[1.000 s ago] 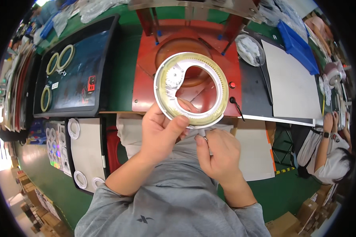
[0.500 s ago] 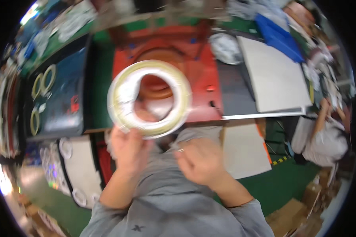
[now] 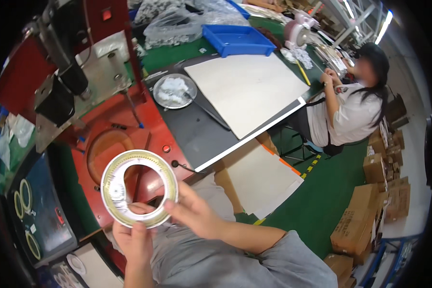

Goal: Applying adhesive to circular rings and using a mechanical press for assembly.

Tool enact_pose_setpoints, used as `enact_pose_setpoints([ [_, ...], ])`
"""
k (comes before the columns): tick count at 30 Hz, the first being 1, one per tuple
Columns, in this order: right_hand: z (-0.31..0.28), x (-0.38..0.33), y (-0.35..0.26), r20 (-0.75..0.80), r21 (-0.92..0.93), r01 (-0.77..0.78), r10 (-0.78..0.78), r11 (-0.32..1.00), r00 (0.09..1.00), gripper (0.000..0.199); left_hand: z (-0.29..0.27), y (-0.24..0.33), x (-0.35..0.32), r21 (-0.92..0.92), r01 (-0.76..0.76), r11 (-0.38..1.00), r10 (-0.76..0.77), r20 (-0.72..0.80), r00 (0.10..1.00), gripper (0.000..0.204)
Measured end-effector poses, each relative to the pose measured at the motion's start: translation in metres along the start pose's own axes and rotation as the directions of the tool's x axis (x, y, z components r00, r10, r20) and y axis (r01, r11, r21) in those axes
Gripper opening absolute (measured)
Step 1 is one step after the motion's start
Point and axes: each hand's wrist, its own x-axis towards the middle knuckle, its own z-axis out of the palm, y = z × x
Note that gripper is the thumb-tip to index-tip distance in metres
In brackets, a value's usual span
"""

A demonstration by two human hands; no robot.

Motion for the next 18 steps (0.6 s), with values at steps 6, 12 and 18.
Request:
enact_pose_setpoints([
  [6, -0.094, 0.013, -0.070, -0.299, -0.095, 0.113, -0.137, 0.989, 0.944, 0.037, 0.019, 0.007, 0.016, 0.177, 0.126, 0.976, -0.151, 0.134, 0.979, 0.018],
  [12, -0.253, 0.081, -0.133, -0.594, -0.334, 0.232, -0.395, 0.913, 0.701, 0.026, 0.046, 0.044, 0.028, -0.404, 0.137, 0.904, 0.206, 0.694, 0.690, 0.019],
  [18, -0.434, 0.106, -0.176, -0.690, -0.297, 0.156, -0.324, 0.942, 0.647, 0.067, 0.093, 0.072, 0.063, -0.648, 0.190, 0.737, 0.621, 0.761, 0.187, 0.025],
])
